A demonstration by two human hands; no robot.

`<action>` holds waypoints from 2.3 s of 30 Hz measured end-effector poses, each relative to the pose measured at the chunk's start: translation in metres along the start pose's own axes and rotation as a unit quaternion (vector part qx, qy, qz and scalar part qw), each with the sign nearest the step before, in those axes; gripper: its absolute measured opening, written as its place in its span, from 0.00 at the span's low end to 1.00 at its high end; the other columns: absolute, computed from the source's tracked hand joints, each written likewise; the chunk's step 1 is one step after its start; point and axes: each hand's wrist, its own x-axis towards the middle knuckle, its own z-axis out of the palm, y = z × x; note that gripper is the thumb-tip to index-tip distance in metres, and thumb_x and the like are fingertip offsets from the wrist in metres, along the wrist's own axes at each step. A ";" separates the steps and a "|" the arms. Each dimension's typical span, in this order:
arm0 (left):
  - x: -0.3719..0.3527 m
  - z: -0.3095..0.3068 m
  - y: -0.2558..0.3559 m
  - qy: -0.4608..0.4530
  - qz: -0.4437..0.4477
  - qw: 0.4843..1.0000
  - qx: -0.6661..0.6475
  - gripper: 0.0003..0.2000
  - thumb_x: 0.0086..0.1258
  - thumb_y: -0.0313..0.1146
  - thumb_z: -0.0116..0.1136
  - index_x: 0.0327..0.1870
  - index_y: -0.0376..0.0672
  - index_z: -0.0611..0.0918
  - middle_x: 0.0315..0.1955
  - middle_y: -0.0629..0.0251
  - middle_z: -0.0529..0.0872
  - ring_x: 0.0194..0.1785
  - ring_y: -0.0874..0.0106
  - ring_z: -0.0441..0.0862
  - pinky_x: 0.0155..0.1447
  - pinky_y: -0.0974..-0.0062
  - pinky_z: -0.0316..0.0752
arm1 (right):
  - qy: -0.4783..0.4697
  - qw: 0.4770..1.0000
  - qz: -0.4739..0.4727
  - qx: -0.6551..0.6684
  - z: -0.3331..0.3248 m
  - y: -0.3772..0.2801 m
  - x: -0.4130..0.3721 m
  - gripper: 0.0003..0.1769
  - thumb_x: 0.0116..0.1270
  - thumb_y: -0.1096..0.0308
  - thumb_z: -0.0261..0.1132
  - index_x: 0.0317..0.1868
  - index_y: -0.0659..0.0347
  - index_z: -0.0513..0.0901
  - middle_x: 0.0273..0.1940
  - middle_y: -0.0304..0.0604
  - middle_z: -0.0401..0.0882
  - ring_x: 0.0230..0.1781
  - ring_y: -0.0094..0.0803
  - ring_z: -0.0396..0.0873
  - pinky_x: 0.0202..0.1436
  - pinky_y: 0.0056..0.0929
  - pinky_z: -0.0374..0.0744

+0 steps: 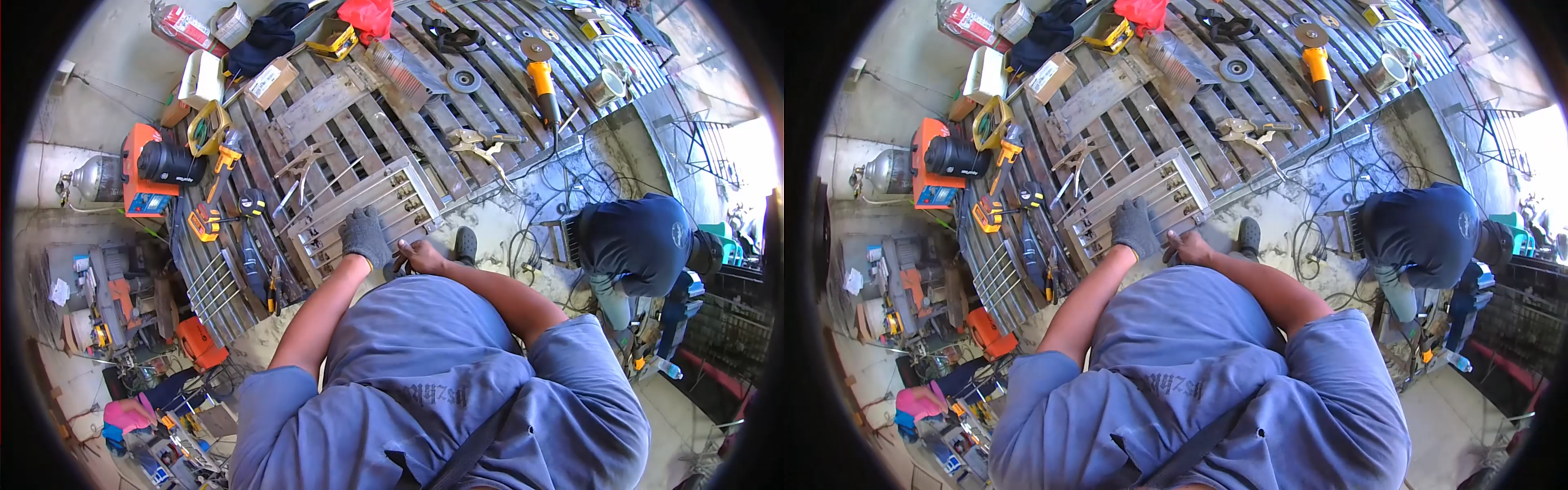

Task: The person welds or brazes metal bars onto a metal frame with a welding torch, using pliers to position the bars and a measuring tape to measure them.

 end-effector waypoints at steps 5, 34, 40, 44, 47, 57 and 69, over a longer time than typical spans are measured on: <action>0.007 0.007 -0.009 -0.013 0.008 1.000 -0.023 0.39 0.62 0.50 0.83 0.69 0.41 0.75 0.64 0.40 0.81 0.68 0.41 0.83 0.71 0.40 0.79 | -0.011 1.000 0.017 -0.012 0.001 -0.006 0.001 0.43 0.96 0.40 0.46 0.51 0.71 0.97 0.41 0.45 0.99 0.37 0.35 0.92 0.51 0.41 0.91; 0.053 -0.010 -0.003 0.027 0.100 0.994 0.016 0.26 0.71 0.37 0.67 0.69 0.37 0.81 0.64 0.45 0.85 0.68 0.47 0.85 0.68 0.48 0.84 | 0.153 0.884 -0.106 -0.429 -0.183 -0.179 0.089 0.27 0.67 0.45 0.82 0.51 0.61 0.97 0.49 0.60 0.96 0.55 0.56 0.94 0.63 0.50 0.90; 0.069 -0.004 -0.001 0.007 0.093 0.996 -0.001 0.25 0.73 0.35 0.66 0.70 0.36 0.82 0.65 0.44 0.86 0.68 0.47 0.86 0.68 0.48 0.85 | 0.127 0.848 0.017 -0.515 -0.153 -0.209 0.121 0.46 0.57 0.30 0.89 0.61 0.62 0.93 0.65 0.53 0.93 0.68 0.51 0.91 0.70 0.49 0.90; 0.068 -0.001 0.001 -0.015 0.079 0.997 -0.003 0.24 0.76 0.36 0.64 0.70 0.39 0.81 0.64 0.44 0.86 0.66 0.46 0.86 0.70 0.48 0.83 | 0.147 0.840 0.015 -0.523 -0.153 -0.213 0.128 0.44 0.53 0.31 0.90 0.54 0.63 0.94 0.59 0.55 0.95 0.64 0.51 0.92 0.70 0.47 0.89; 0.069 -0.006 0.005 -0.015 0.073 0.997 -0.002 0.23 0.75 0.36 0.66 0.69 0.39 0.82 0.63 0.44 0.86 0.66 0.47 0.86 0.70 0.49 0.83 | 0.137 0.837 0.004 -0.529 -0.157 -0.216 0.133 0.41 0.56 0.32 0.89 0.52 0.62 0.95 0.58 0.56 0.95 0.64 0.52 0.92 0.71 0.48 0.89; 0.072 -0.011 0.017 -0.011 0.041 0.999 0.012 0.22 0.75 0.33 0.66 0.68 0.38 0.82 0.62 0.44 0.89 0.65 0.47 0.89 0.67 0.50 0.86 | -0.019 0.939 0.030 -0.343 -0.195 -0.215 0.156 0.21 0.77 0.56 0.79 0.47 0.71 0.94 0.37 0.53 0.95 0.32 0.38 0.96 0.36 0.39 0.97; 0.080 -0.006 0.017 -0.008 0.043 0.999 -0.011 0.16 0.77 0.29 0.62 0.64 0.37 0.85 0.58 0.42 0.91 0.59 0.46 0.93 0.63 0.48 0.88 | 0.106 0.791 -0.027 -0.602 -0.234 -0.214 0.074 0.33 0.62 0.58 0.81 0.65 0.65 0.87 0.65 0.64 0.88 0.67 0.63 0.87 0.73 0.68 0.83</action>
